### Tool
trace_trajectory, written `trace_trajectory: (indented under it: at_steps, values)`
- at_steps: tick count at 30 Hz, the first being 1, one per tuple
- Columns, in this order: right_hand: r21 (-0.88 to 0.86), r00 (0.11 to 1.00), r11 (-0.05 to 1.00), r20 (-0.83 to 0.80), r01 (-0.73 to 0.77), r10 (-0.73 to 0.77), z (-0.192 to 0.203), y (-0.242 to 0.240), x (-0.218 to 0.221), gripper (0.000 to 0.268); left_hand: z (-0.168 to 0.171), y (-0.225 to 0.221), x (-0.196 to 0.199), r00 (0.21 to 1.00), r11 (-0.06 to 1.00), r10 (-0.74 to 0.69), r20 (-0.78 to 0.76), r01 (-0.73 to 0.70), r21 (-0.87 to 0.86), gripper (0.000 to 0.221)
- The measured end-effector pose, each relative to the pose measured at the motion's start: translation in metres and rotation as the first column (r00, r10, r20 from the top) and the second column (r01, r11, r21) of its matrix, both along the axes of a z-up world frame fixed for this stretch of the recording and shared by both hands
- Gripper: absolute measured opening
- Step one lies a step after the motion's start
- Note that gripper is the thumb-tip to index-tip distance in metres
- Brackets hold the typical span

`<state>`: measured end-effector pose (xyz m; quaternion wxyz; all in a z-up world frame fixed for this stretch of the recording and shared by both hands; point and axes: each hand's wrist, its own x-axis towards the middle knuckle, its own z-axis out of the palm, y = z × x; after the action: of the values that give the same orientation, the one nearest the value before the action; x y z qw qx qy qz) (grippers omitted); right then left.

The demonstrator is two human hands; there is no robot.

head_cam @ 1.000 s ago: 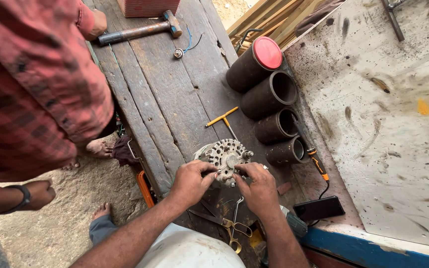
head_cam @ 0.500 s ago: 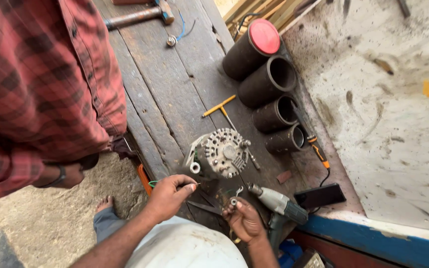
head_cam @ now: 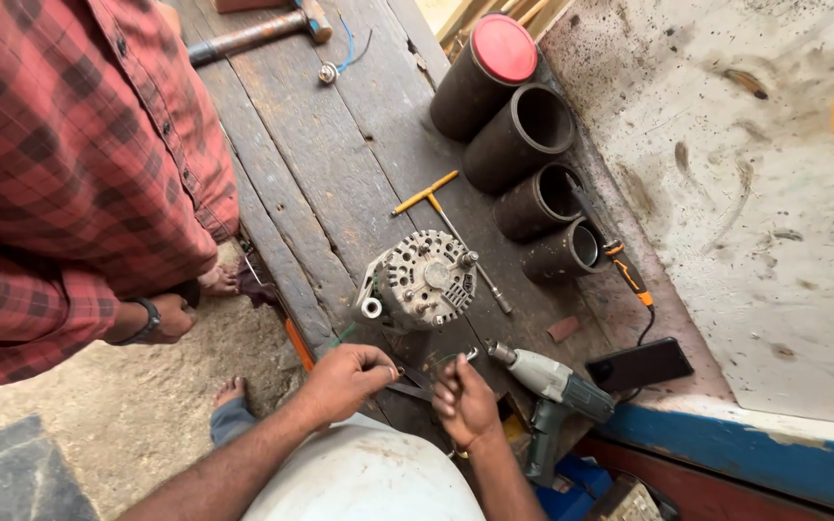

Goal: The person is repairing a vehicle alternator by connecting wires and assembling components at a workbench.

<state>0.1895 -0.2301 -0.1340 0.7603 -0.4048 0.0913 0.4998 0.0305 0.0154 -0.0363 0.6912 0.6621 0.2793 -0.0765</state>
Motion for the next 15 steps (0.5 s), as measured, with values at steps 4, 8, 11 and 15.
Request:
trace_trajectory:
  at_steps: [4,8,11,15]
  values:
    - [-0.336,0.579,0.94,0.754,-0.067,0.311,0.105,0.037,-0.033,0.02,0.01,-0.004,0.003,0.999,0.988,-0.03,-0.026,0.026,-0.152,0.021]
    - [-0.39,-0.224,0.921,0.896,0.013,0.382,0.164,0.058,-0.036,0.025,0.012,-0.007,0.003,0.999,0.982,-0.051,-0.002,0.05,-0.181,0.02]
    - [-0.322,-0.535,0.947,0.804,-0.027,0.258,0.173,0.06,-0.029,0.025,0.017,-0.009,0.003,0.997,0.977,-0.083,0.008,0.083,-0.194,0.02]
    - [-0.331,-0.644,0.939,0.739,-0.089,0.199,0.178,0.061,-0.026,0.024,0.026,-0.012,0.0,0.994,0.986,-0.107,0.012,0.108,-0.13,0.019]
